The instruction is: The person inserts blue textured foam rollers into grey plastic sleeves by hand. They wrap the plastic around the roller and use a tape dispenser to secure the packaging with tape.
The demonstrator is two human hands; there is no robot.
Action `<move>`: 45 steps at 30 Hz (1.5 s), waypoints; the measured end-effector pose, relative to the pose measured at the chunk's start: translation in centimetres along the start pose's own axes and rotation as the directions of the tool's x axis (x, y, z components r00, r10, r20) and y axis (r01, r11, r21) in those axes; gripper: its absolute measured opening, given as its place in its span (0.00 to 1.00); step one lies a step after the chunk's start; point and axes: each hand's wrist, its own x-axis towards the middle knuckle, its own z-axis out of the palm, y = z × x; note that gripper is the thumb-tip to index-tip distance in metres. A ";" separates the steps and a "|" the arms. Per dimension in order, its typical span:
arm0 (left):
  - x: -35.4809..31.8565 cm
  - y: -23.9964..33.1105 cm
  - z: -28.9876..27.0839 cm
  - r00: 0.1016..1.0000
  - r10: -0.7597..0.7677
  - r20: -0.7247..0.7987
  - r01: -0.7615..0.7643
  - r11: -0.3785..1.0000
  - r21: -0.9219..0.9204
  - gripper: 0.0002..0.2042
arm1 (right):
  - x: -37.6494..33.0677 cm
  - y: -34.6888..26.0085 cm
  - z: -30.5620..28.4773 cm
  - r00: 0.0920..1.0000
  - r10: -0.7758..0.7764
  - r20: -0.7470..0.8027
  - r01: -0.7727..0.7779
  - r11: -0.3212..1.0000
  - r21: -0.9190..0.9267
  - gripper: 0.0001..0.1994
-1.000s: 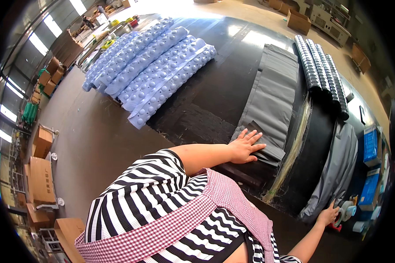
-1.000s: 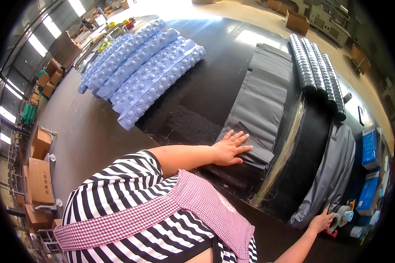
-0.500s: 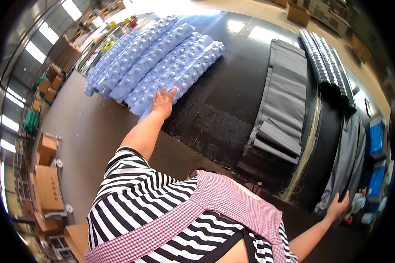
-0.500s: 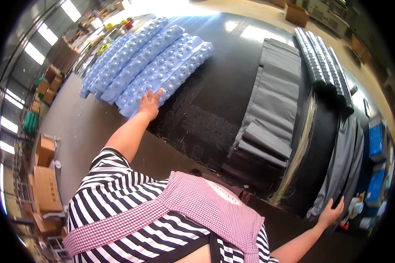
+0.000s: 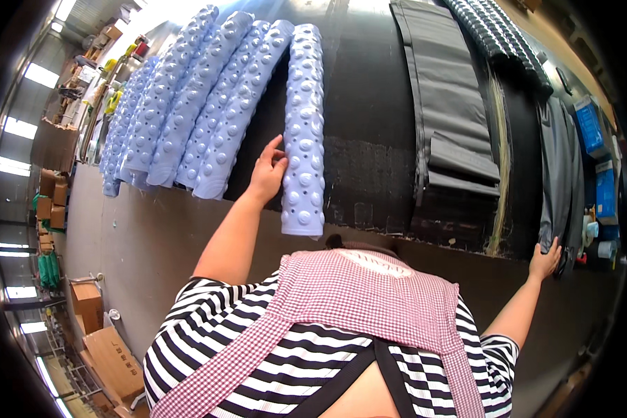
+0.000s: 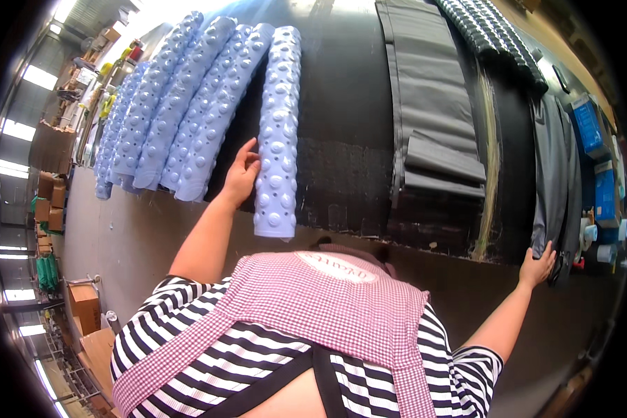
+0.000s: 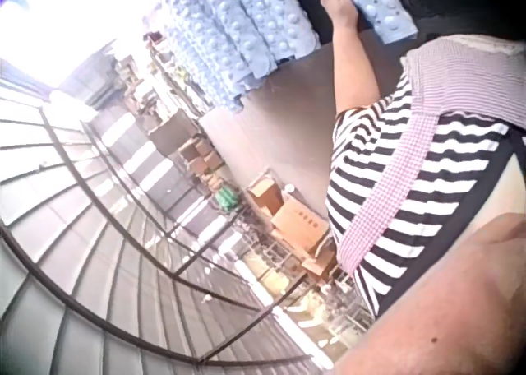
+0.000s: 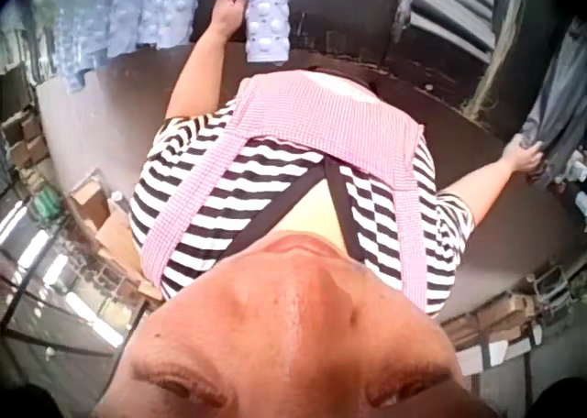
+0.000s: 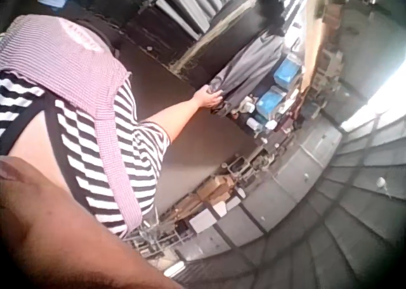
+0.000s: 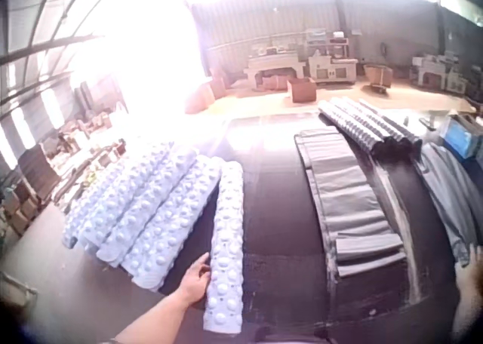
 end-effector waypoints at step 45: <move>3.3 7.8 1.3 0.965 -0.262 0.002 0.253 0.935 0.249 0.65 | -5.8 -38.2 -17.3 0.516 -0.815 0.263 -0.302 0.114 0.946 0.33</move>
